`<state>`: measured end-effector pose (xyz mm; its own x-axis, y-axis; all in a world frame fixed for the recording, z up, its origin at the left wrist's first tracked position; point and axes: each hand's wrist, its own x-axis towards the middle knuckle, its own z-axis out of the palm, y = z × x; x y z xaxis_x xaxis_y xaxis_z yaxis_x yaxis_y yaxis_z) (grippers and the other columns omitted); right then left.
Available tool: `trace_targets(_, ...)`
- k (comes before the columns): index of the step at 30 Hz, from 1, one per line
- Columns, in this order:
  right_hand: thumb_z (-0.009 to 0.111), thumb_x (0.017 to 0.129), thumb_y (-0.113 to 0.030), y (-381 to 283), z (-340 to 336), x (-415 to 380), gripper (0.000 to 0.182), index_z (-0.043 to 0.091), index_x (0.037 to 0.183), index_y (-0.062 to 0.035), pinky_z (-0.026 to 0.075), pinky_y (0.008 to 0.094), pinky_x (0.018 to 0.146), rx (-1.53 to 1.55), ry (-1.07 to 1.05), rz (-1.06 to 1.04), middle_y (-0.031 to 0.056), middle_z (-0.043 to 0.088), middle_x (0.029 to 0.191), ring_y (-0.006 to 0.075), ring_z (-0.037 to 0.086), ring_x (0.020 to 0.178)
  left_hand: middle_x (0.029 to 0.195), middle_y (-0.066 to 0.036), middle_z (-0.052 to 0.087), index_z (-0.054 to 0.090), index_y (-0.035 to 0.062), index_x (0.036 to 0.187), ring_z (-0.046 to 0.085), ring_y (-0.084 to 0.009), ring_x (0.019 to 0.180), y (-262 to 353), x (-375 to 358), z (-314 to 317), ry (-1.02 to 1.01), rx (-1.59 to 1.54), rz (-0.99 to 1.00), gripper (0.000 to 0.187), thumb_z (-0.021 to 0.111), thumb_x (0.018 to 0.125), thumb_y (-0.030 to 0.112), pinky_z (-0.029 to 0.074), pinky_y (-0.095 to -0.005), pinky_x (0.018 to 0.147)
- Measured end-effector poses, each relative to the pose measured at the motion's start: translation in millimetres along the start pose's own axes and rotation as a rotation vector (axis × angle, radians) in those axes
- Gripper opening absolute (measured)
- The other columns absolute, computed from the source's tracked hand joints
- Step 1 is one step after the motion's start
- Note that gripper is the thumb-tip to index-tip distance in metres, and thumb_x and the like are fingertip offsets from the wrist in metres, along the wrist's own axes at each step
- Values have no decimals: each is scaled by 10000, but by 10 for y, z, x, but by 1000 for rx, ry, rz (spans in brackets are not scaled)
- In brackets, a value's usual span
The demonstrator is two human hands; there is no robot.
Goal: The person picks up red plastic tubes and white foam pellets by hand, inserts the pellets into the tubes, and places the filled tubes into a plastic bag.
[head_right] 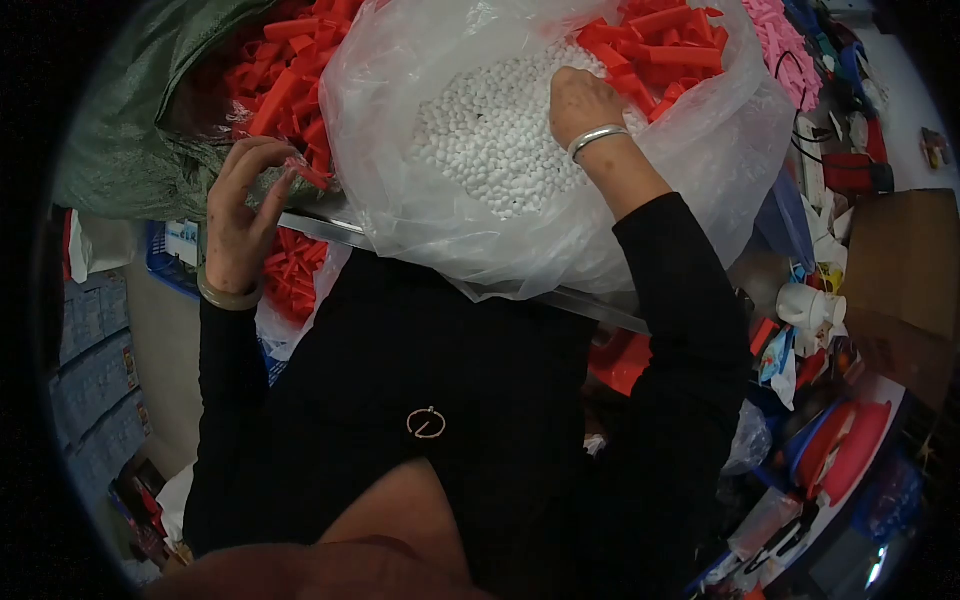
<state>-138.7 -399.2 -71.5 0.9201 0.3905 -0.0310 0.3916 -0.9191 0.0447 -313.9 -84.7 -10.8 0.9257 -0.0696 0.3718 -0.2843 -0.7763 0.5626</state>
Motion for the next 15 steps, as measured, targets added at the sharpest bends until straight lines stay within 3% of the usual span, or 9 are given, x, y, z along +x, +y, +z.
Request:
trace_targets(1, 530, 835, -63, -41, 104, 75, 157, 659, 859, 23, 542, 425, 789, 3, -3, -4, 243, 669, 934, 377, 665, 912, 986, -128, 596, 622, -8, 997, 623, -262, 885, -9, -4, -3, -4, -13, -11, 196, 663, 807, 15, 486, -328, 777)
trace_targets(3, 505, 843, -72, -148, 300, 196, 194, 656, 884, 42, 529, 427, 799, 320, 131, -87, 271, 653, 927, 415, 641, 913, 985, -127, 596, 623, -11, 993, 622, -261, 881, -10, -15, -6, -12, -23, -25, 191, 663, 808, 15, 487, -328, 775)
trace_targets(7, 502, 837, -84, -542, 181, 185, 218, 650, 909, 58, 510, 433, 812, 592, 67, -198, 307, 627, 918, 456, 611, 892, 990, -128, 600, 622, -18, 988, 625, -246, 876, 32, 38, -16, 22, -50, -38, 179, 655, 815, 13, 488, -319, 773)
trace_targets(9, 521, 877, -128, -595, 109, 172, 222, 653, 934, 41, 522, 365, 767, 811, -84, -250, 217, 665, 854, 330, 651, 804, 991, -128, 601, 622, -21, 985, 626, -241, 873, 53, 83, -5, 17, -46, -39, 172, 651, 818, 11, 488, -315, 773)
trace_targets(10, 521, 877, -128, -579, 79, 165, 222, 653, 934, 41, 522, 365, 767, 814, -86, -252, 217, 665, 854, 330, 651, 804, 986, -127, 603, 622, -18, 986, 626, -235, 864, 53, 110, 12, 42, -23, 18, 169, 644, 820, 4, 488, -308, 765)
trace_targets(12, 535, 921, -180, -452, -8, 139, 235, 656, 965, 17, 504, 268, 701, 1267, -456, -120, 76, 649, 772, 151, 616, 720, 981, -127, 605, 623, -16, 987, 627, -230, 854, 95, 164, 43, 68, 0, 74, 166, 636, 822, -3, 488, -301, 757)
trace_targets(13, 534, 953, -195, -386, -138, 93, 225, 658, 975, -8, 465, 192, 643, 1223, -440, -180, -19, 598, 738, 38, 544, 678, 975, -127, 608, 623, -17, 988, 626, -232, 850, 141, 204, 61, 63, -36, 99, 166, 636, 823, -3, 488, -297, 750)
trace_targets(15, 540, 954, -193, -223, -237, 37, 213, 660, 973, -18, 460, 187, 631, 1300, -453, -189, -18, 605, 742, 41, 544, 667, 970, -128, 610, 624, -18, 989, 626, -234, 845, 255, 283, 154, 61, -75, 128, 166, 635, 824, -2, 488, -293, 743)
